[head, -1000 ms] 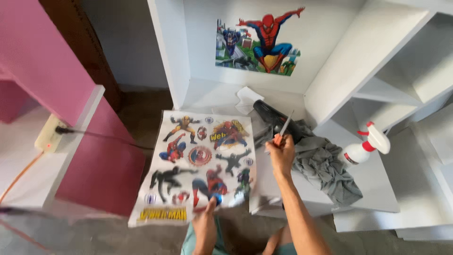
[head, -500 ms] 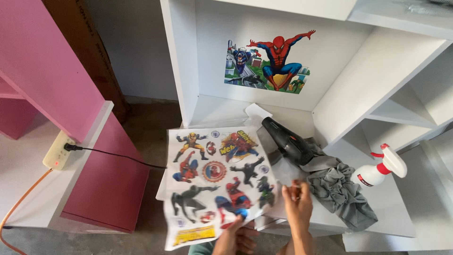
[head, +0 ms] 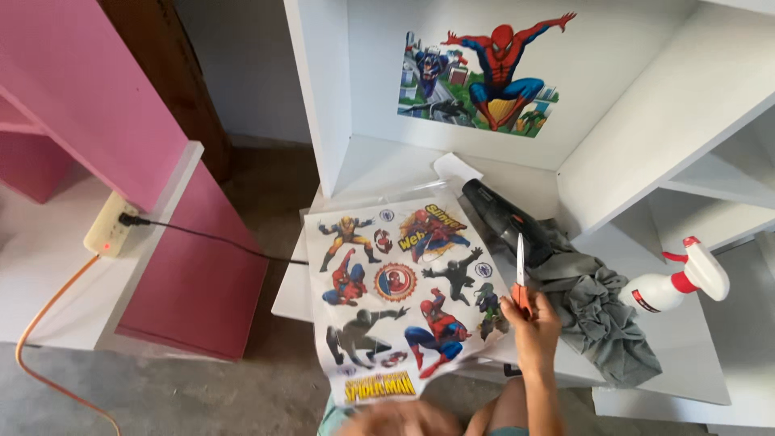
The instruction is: The person uses scissors to cut out individual superhero stickers from a large sticker sheet placed on a white shelf. They carefully trim around the edges of each character and logo.
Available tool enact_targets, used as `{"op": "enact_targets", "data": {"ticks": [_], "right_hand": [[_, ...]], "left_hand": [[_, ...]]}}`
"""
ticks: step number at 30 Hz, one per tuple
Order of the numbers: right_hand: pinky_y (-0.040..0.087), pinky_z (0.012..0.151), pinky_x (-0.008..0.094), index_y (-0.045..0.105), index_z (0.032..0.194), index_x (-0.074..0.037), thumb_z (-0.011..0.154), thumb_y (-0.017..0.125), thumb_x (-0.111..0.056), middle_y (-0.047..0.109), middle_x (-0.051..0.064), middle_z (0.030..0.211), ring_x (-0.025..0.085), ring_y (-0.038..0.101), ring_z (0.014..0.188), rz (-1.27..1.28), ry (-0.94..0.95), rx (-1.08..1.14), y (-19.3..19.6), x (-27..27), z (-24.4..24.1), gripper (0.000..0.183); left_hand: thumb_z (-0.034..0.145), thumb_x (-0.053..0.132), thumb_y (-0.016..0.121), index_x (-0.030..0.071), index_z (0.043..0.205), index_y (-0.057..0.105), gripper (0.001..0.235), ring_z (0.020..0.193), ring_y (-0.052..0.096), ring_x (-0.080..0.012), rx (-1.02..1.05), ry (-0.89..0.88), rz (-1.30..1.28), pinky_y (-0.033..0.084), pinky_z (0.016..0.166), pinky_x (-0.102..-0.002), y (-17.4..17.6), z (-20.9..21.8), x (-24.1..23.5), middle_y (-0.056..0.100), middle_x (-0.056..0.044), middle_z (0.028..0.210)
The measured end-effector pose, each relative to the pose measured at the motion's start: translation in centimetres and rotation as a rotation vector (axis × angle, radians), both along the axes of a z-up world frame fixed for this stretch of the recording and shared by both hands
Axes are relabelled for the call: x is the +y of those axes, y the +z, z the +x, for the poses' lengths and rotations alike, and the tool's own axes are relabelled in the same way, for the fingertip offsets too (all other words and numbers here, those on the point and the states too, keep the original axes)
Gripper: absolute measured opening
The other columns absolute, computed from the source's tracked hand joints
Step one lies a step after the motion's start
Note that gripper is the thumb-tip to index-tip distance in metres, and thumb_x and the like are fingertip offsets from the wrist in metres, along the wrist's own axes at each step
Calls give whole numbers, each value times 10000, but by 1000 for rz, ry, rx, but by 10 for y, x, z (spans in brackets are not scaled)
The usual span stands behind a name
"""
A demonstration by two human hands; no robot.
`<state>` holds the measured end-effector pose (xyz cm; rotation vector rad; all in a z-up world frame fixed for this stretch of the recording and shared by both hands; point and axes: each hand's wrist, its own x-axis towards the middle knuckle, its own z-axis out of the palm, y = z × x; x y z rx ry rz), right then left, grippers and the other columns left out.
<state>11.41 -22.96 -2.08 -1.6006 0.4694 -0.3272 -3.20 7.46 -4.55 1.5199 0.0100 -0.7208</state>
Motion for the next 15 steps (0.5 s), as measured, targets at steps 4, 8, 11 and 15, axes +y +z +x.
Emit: {"op": "enact_targets", "data": {"ticks": [4,8,11,15], "right_hand": [[443,776,299,725,1006,-47,840,794,-147,677,56,870,173,568,811,-230,-24,31,-6,8,-1,205],[475,765,306,733,1007,-43,827,824,-122,685,49,895,156,605,846,-131,-85,31,9,18,15,216],[538,801,385,737,1101,-30,800,888,-133,703,180,944,206,628,903,-254,-88,-112,-34,-6,29,352],[540,742,342,737,1040,-64,793,883,-107,702,124,867,172,619,835,-289,-54,-126,-37,-18,30,290]], "left_hand": [[938,578,594,254,1508,447,672,1474,279,-295,-481,-167,446,232,1121,-587,82,88,31,282,-85,1644],[882,485,778,352,1584,331,842,1570,-12,-332,-786,-235,955,-63,1174,-741,63,132,34,45,-110,1716],[915,727,516,435,1549,416,705,1564,199,-324,-867,-187,1081,119,1176,-751,31,154,34,322,-86,1663],[977,620,491,380,1523,491,597,1539,318,-294,-915,-113,1078,202,1189,-696,5,186,36,459,-67,1594]]}}
